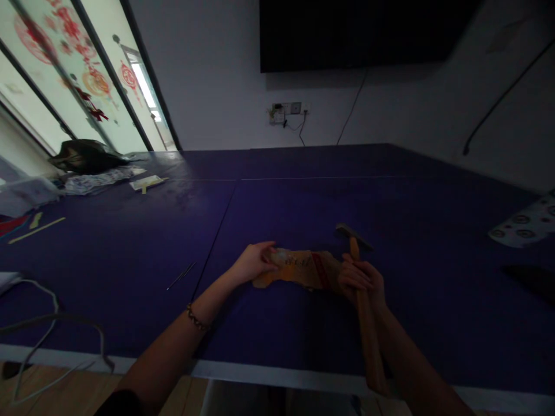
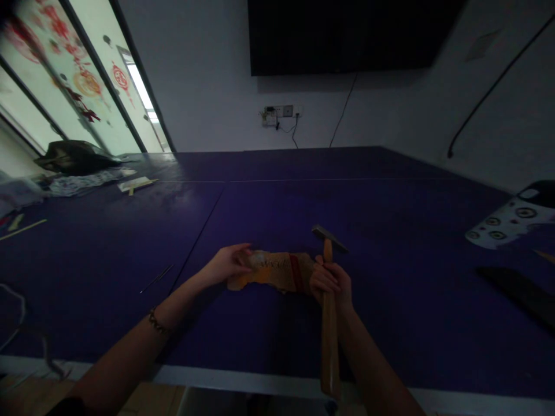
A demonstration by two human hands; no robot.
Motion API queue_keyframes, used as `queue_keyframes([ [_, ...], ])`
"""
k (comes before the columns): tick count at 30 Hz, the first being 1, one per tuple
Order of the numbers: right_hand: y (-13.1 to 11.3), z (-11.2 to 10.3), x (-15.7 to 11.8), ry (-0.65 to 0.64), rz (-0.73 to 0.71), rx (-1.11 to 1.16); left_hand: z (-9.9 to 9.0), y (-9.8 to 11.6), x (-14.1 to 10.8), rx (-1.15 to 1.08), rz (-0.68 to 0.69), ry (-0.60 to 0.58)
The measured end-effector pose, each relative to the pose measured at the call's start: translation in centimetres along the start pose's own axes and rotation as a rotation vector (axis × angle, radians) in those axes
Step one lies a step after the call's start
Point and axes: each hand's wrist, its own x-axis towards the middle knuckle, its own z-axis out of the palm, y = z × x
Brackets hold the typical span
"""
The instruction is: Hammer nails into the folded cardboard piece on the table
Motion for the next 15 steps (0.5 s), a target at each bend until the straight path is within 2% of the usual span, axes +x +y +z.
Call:
queue_keyframes([
  [3,-0.1,0.2,-0.1,-0.01,0.005,0.003,-3.5,-0.7,-3.6,0.154,-0.027,0.075],
  [7,0.0,0.3,-0.1,-0.024,0.025,0.019,-7.0,-4.1,-9.5,0.438,-0.259,0.32],
  [11,0.3,0.3,0.0,-0.048,0.061,0.058,-8.3,-8.4,-14.0,0.575,-0.48,0.462],
  [15,0.5,0.1,0.2,-0.066,0.12,0.112,-8.5,-10.7,-15.4,0.582,-0.545,0.437],
])
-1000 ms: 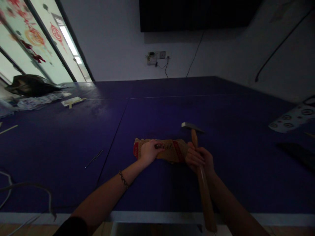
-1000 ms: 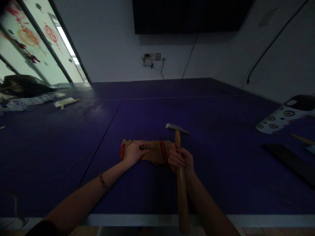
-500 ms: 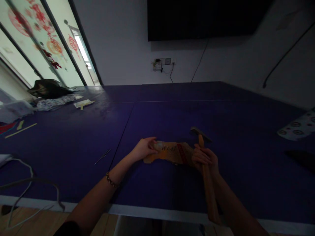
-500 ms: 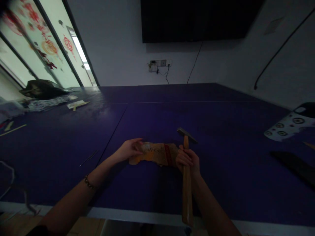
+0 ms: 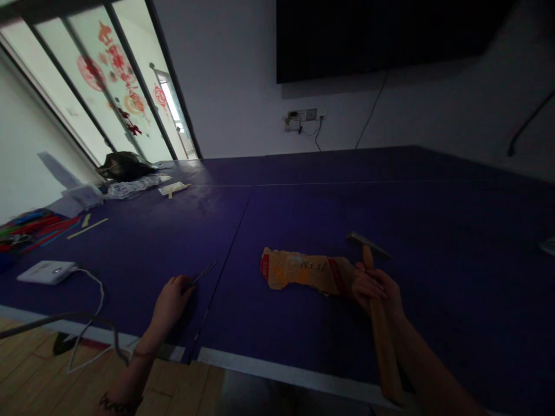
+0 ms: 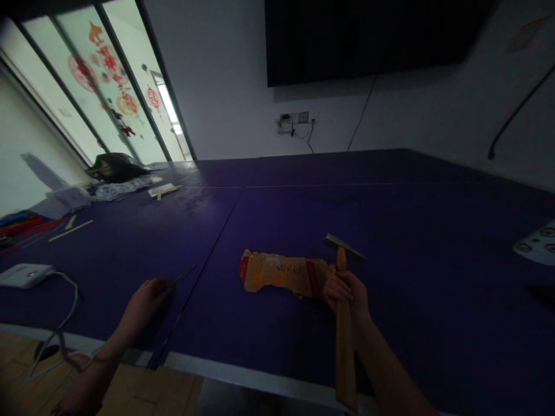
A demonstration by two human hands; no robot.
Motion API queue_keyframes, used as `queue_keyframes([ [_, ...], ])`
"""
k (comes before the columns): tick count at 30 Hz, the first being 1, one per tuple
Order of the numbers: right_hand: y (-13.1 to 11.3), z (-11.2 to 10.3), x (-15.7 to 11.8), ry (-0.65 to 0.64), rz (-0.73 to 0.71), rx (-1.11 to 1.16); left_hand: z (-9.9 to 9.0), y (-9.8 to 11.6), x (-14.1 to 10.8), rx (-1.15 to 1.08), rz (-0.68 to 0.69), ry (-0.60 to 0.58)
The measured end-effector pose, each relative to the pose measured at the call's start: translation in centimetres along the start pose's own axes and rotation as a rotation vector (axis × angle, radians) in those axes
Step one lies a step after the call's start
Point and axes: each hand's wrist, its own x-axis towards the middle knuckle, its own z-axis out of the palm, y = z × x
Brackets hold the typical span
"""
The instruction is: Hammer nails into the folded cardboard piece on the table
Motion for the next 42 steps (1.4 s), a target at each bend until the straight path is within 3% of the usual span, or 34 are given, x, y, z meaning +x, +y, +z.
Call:
queue_keyframes([
  [6,0.3,-0.5,0.2,-0.017,0.078,0.101,-0.3,1.0,0.3,0.106,0.059,-0.043],
  [14,0.6,-1.4,0.5,-0.068,0.132,0.233,-0.5,2.1,0.5,0.424,0.051,-0.123],
  [19,0.6,-1.9,0.7,-0.131,0.148,0.277,-0.6,1.8,0.5,0.402,-0.01,-0.137],
  [23,0.7,-2.0,0.7,-0.164,0.16,0.295,-1.1,1.5,0.9,0.126,-0.103,-0.03],
  [27,0.9,-2.0,0.7,-0.197,0.161,0.307,-1.5,2.9,1.2,-0.412,-0.108,0.005],
  [31,1.1,-2.0,0.7,-0.223,0.163,0.319,-1.1,6.3,1.0,-0.868,0.024,-0.149],
  [39,1.3,-2.0,0.8,-0.246,0.183,0.309,2.2,14.5,1.3,-1.344,0.236,-0.42],
  [42,1.3,-2.1,0.9,-0.252,0.187,0.298,4.0,16.7,1.8,-1.419,0.252,-0.432],
])
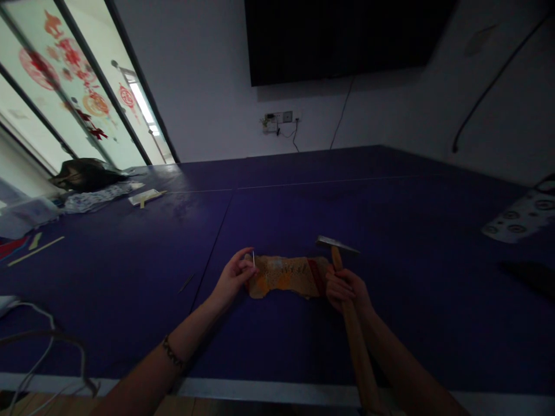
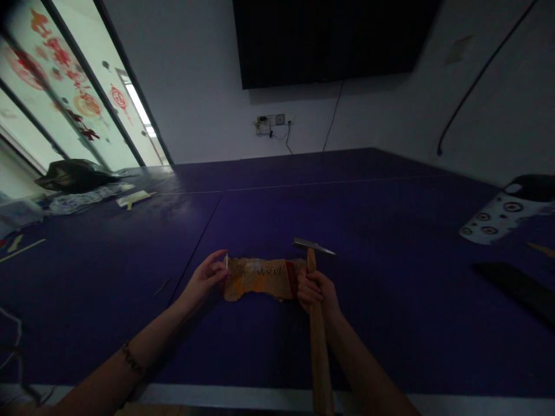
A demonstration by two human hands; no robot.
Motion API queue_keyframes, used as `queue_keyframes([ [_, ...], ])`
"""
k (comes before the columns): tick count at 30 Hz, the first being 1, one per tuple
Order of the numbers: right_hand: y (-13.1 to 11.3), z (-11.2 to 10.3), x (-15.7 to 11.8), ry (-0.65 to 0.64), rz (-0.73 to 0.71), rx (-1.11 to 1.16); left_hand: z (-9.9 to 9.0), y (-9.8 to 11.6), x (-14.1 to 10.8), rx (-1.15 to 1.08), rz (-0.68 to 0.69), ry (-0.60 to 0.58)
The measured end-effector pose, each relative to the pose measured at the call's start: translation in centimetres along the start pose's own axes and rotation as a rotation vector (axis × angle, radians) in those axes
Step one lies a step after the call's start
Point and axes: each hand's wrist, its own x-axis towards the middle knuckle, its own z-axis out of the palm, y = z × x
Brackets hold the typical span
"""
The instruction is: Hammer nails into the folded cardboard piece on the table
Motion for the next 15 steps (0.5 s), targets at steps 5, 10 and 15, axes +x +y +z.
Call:
queue_keyframes([
  [5,0.0,-0.2,0.2,-0.004,0.015,-0.029,1.6,-2.4,2.4,0.207,0.023,0.034],
  [10,0.4,-0.4,0.3,0.002,0.032,-0.057,2.0,-3.1,3.2,0.572,0.113,0.046],
  [15,0.9,-0.5,0.6,0.01,0.042,-0.079,2.2,-3.9,2.7,0.744,0.203,-0.009],
])
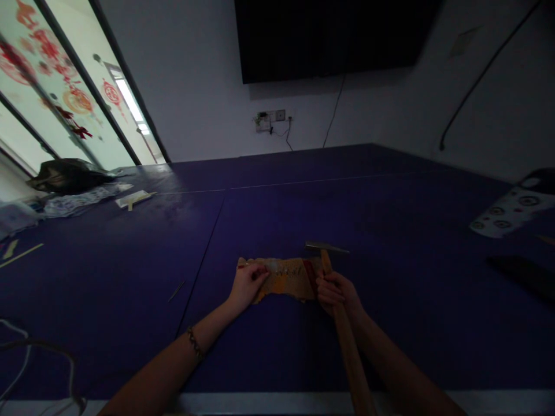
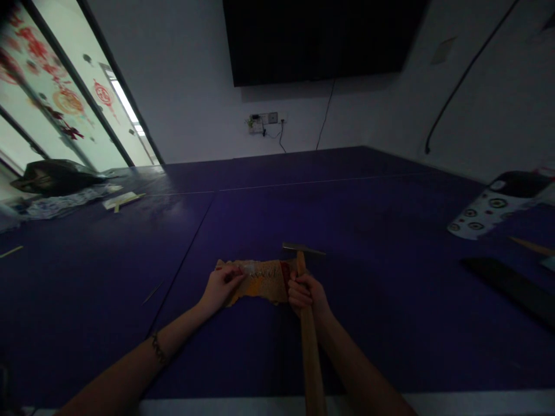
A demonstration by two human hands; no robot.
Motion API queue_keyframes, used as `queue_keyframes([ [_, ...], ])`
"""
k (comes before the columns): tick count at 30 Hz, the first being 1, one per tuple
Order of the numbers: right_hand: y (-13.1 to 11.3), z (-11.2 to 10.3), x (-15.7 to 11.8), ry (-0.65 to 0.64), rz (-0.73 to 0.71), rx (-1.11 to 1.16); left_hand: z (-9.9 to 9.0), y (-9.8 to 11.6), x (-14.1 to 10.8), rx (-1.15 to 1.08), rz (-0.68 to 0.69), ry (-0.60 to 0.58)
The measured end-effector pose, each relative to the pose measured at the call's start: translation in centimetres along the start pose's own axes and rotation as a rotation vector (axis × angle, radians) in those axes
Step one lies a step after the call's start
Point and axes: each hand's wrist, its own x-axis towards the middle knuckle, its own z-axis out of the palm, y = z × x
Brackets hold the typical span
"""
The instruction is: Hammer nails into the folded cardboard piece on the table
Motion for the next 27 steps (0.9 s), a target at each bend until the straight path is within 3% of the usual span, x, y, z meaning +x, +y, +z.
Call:
queue_keyframes([
  [13,-0.1,-0.8,-0.2,0.039,0.021,-0.029,0.5,-0.2,0.2,-0.036,0.029,-0.02],
  [19,-0.1,-0.9,0.0,0.034,0.029,-0.046,0.4,0.9,0.7,0.044,-0.081,-0.077],
  [27,-0.1,-0.9,-0.2,0.052,0.02,-0.051,0.9,1.0,0.0,0.024,-0.054,-0.016],
])
